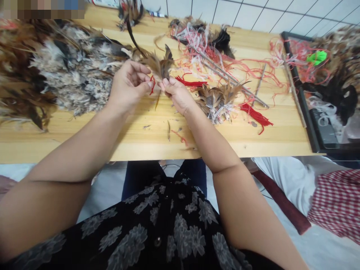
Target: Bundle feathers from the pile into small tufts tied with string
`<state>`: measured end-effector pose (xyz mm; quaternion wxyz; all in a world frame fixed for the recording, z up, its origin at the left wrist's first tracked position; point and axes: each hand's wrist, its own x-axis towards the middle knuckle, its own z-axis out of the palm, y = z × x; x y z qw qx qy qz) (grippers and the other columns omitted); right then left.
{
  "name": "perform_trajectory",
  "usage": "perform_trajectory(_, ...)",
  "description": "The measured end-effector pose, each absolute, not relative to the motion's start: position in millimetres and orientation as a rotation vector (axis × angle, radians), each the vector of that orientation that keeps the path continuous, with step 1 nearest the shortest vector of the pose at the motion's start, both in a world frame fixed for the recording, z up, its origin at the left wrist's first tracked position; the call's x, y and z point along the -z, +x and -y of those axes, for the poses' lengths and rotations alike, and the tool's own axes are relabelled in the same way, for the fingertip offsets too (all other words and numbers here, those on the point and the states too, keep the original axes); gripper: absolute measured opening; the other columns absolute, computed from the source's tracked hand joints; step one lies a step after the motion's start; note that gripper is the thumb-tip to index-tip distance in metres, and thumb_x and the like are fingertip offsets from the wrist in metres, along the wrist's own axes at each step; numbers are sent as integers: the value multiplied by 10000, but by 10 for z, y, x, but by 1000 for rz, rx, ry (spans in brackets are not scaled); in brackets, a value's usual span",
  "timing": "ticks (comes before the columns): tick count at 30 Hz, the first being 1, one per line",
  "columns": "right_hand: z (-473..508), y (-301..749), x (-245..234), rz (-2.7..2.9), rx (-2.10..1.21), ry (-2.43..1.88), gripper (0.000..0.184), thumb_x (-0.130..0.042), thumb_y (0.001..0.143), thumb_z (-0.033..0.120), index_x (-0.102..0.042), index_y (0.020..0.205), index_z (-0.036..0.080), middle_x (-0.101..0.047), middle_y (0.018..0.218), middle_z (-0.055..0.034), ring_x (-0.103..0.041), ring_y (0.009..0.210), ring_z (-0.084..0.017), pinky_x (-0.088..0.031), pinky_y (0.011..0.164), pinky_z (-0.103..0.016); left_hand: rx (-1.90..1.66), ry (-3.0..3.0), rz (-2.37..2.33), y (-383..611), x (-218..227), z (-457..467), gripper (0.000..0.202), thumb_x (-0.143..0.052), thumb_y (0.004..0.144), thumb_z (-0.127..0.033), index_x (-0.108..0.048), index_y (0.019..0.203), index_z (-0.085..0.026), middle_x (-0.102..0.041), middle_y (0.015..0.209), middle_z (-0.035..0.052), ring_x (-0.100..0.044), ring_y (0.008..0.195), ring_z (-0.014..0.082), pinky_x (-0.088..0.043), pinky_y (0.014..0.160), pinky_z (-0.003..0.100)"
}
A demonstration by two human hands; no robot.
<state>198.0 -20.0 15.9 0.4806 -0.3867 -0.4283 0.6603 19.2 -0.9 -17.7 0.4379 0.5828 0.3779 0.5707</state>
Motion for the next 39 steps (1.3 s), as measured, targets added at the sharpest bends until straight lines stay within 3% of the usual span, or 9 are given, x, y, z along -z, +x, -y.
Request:
perform_trajectory(5, 191, 1979, -136, 1159, -1590, -940, 452, -489, 1180, 78, -492, 739, 176, -500, 736, 56, -513, 745, -50, -543, 896, -164, -1400, 1386, -1047, 314, 62, 175, 501, -1028, 834, -272, -599, 1089, -305, -724, 845, -39, -703, 813, 237, -513, 798, 380)
perform_trajectory(8, 170, 1986, -89, 1178, -1565, -952, 431, -508, 1189, 128, -509, 761, 178, -514, 735, 58, -523, 742, -55, -538, 846, -174, -1350, 1301, -1090, 362, 10, 243, 468, -955, 882, -130, -588, 1127, -287, -717, 809, -54, -764, 926, 249, -549, 892, 366)
perform_trajectory(12, 114, 1980, 21, 1209, -1504, -988, 417, -565, 1186, 206, -486, 777, 190, -498, 742, 63, -490, 701, -51, -464, 730, -161, -1347, 1271, -1101, 442, -8, 272, 465, -896, 863, -10, -562, 1053, -271, -657, 748, -68, -782, 927, 245, -564, 919, 359)
perform_trajectory(16, 71, 1970, 96, 1211, -1433, -1031, 397, -583, 1190, 280, -523, 810, 183, -514, 771, 56, -491, 707, -54, -458, 720, -162, -1335, 1274, -1071, 483, -8, 279, 477, -914, 834, 4, -567, 1010, -273, -678, 809, -54, -773, 883, 230, -571, 876, 355)
perform_trajectory(22, 85, 1995, 42, 1122, -1462, -1036, 526, -616, 1147, 606, -493, 832, 203, -492, 777, 57, -514, 702, -42, -441, 669, -148, -1360, 1244, -988, 374, 50, 193, 424, -975, 821, -91, -630, 970, -287, -686, 774, -34, -692, 787, 226, -529, 777, 353)
perform_trajectory(27, 80, 2034, -25, 1022, -1498, -1098, 511, -672, 1138, 534, -424, 817, 222, -464, 732, 80, -439, 631, -18, -396, 610, -114, -1558, 1185, -984, 169, 37, 23, 376, -976, 781, -164, -641, 898, -289, -606, 723, -43, -567, 666, 194, -447, 674, 338)
perform_trajectory(30, 95, 2040, -55, 1081, -1469, -1121, 541, -746, 1090, 554, -425, 812, 218, -498, 748, 76, -412, 605, -18, -359, 563, -124, -1660, 1142, -958, 38, -83, 0, 308, -905, 767, -176, -657, 888, -313, -630, 782, -20, -587, 703, 212, -451, 625, 340)
perform_trajectory(33, 134, 2022, -91, 1145, -1427, -1178, 526, -691, 1125, 539, -442, 802, 208, -506, 741, 68, -396, 596, -16, -328, 556, -125, -1768, 1102, -916, -67, -252, 31, 299, -803, 829, -94, -621, 921, -313, -625, 830, -7, -638, 762, 222, -523, 639, 328)
perform_trajectory(39, 157, 2076, -112, 1237, -1316, -1237, 513, -618, 1160, 517, -473, 785, 198, -539, 791, 39, -467, 699, -43, -453, 696, -160, -2010, 1087, -782, -133, -440, 36, 358, -532, 863, 97, -536, 1000, -233, -555, 787, -21, -569, 664, 155, -446, 561, 216)
